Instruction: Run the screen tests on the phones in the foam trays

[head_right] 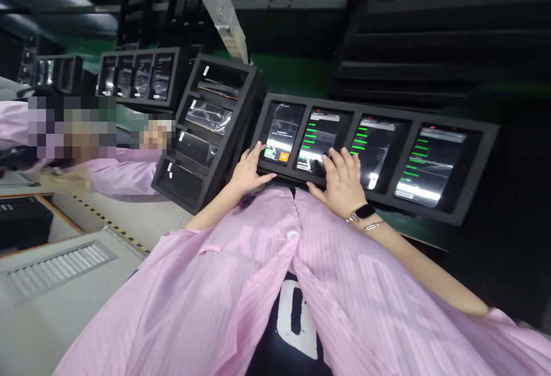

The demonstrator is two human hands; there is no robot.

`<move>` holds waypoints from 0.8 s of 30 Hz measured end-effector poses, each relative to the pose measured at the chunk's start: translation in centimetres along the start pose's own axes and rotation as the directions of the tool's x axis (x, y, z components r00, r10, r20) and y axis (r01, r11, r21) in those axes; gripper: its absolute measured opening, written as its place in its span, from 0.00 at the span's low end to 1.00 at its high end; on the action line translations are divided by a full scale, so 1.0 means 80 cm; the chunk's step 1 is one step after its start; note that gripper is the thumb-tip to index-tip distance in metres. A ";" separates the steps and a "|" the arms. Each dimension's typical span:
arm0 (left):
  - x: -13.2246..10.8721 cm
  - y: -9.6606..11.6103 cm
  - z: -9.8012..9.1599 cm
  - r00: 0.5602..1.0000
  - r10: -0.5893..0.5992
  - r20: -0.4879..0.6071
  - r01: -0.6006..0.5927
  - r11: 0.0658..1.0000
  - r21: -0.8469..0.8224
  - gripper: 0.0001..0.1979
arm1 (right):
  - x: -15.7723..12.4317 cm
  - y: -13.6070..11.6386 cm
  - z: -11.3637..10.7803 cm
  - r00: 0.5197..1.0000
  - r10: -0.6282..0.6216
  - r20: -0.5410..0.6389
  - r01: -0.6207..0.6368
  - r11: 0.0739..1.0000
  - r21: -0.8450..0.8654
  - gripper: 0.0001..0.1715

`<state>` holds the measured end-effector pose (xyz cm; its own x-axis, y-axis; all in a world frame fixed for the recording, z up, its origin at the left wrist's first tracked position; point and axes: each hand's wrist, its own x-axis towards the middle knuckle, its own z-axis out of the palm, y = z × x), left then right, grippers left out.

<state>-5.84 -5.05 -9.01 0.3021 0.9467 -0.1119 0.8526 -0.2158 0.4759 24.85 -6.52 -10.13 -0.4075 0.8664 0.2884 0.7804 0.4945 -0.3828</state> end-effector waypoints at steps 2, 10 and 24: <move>-0.001 0.004 0.000 1.000 0.008 -0.007 -0.008 0.999 0.035 0.45 | -0.002 0.000 0.000 0.999 -0.032 -0.034 0.032 0.999 -0.004 0.48; -0.002 0.011 -0.017 0.998 -0.042 0.043 0.041 0.999 0.029 0.46 | 0.008 -0.006 -0.006 0.999 0.031 -0.026 -0.030 0.998 0.062 0.44; 0.030 0.103 -0.021 0.992 0.077 0.097 -0.098 0.966 0.241 0.30 | -0.050 0.027 -0.066 0.876 0.483 0.021 -0.475 0.868 -0.142 0.33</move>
<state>1.21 -4.14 -3.92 0.4066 0.8996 -0.1594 0.8962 -0.3589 0.2607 30.66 -9.31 -7.44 0.0102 0.9987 0.0497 0.9385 0.0076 -0.3451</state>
